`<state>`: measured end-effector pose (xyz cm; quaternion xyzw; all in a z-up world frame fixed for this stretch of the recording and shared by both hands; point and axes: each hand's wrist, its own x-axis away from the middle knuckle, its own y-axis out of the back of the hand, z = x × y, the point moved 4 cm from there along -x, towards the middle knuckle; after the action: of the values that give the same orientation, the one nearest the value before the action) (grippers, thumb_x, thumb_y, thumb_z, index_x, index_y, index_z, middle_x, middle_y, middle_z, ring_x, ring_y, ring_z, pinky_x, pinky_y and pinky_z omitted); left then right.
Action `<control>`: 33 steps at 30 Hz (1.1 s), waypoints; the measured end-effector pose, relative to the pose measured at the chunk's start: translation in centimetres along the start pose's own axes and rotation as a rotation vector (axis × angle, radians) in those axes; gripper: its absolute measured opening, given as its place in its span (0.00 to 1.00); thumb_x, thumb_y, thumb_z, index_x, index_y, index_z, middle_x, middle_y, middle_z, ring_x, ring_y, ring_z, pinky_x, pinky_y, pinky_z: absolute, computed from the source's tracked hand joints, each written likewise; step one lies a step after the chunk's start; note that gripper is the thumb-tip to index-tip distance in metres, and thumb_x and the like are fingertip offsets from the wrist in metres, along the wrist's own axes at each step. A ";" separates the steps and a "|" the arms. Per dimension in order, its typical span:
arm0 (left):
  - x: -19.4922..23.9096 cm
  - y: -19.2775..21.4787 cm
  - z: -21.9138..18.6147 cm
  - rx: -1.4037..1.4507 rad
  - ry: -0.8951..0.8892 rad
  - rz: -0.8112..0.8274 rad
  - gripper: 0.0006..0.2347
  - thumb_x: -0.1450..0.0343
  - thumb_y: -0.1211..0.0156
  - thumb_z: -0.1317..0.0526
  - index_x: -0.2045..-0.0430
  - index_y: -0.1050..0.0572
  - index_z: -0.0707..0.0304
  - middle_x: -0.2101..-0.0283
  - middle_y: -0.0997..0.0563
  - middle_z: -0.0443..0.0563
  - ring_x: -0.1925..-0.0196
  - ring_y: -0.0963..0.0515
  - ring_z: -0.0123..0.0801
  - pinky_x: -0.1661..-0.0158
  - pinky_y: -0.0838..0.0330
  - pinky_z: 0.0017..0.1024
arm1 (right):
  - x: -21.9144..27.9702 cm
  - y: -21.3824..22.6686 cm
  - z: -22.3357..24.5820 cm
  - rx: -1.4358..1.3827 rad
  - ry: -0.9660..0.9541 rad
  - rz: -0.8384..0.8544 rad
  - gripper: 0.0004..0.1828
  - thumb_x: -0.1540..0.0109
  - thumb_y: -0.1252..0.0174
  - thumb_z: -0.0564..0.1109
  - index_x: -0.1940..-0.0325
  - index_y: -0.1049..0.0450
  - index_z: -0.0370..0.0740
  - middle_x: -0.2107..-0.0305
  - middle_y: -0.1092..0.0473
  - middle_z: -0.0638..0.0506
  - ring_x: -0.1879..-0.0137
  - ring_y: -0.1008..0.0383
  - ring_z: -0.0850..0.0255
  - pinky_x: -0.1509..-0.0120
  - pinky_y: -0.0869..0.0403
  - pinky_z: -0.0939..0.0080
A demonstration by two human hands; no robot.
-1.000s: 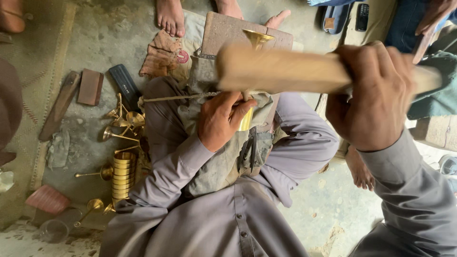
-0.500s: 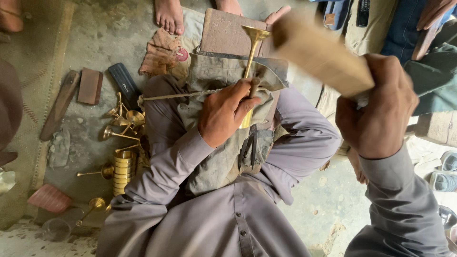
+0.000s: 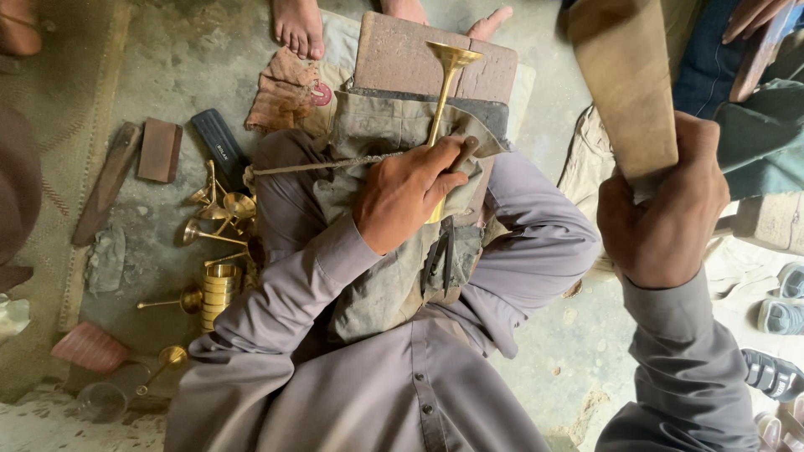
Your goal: The person sits on the floor and uses a chisel and wooden mallet to engrave a design onto a brass lamp. They hold the lamp steady with one hand while striking the chisel with the other, occasionally rotating the lamp to work on different sections.
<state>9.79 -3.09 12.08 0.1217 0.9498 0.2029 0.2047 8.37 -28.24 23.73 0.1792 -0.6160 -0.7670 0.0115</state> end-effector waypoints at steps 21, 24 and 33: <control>-2.6 4.3 3.3 0.201 0.097 -0.030 0.10 0.23 0.37 0.61 0.53 0.30 0.64 0.65 0.16 0.49 0.67 0.13 0.30 0.71 0.21 0.25 | 10.2 -2.7 -0.1 -0.172 -0.432 -0.108 0.21 0.39 0.37 0.38 0.42 0.33 0.33 0.60 0.25 0.45 0.60 0.23 0.54 0.51 0.26 0.57; -2.2 6.1 4.8 0.373 0.107 -0.002 0.14 0.24 0.35 0.58 0.52 0.32 0.65 0.61 0.16 0.52 0.59 0.12 0.32 0.63 0.17 0.25 | 12.5 -4.0 -1.3 -0.337 -0.633 -0.049 0.25 0.40 0.33 0.43 0.44 0.34 0.33 0.64 0.24 0.46 0.62 0.24 0.60 0.52 0.26 0.60; -5.5 1.9 4.3 0.334 0.116 0.437 0.15 0.29 0.32 0.58 0.54 0.28 0.63 0.73 0.15 0.49 0.75 0.13 0.29 0.73 0.22 0.29 | 14.5 -5.8 -0.8 -0.773 -0.677 -0.201 0.34 0.40 0.36 0.35 0.33 0.41 0.36 0.53 0.31 0.51 0.50 0.28 0.67 0.47 0.27 0.68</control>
<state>16.87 -1.67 11.19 0.3438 0.9315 0.0894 0.0785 -3.77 -31.06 14.34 -0.0375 -0.2368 -0.9507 -0.1966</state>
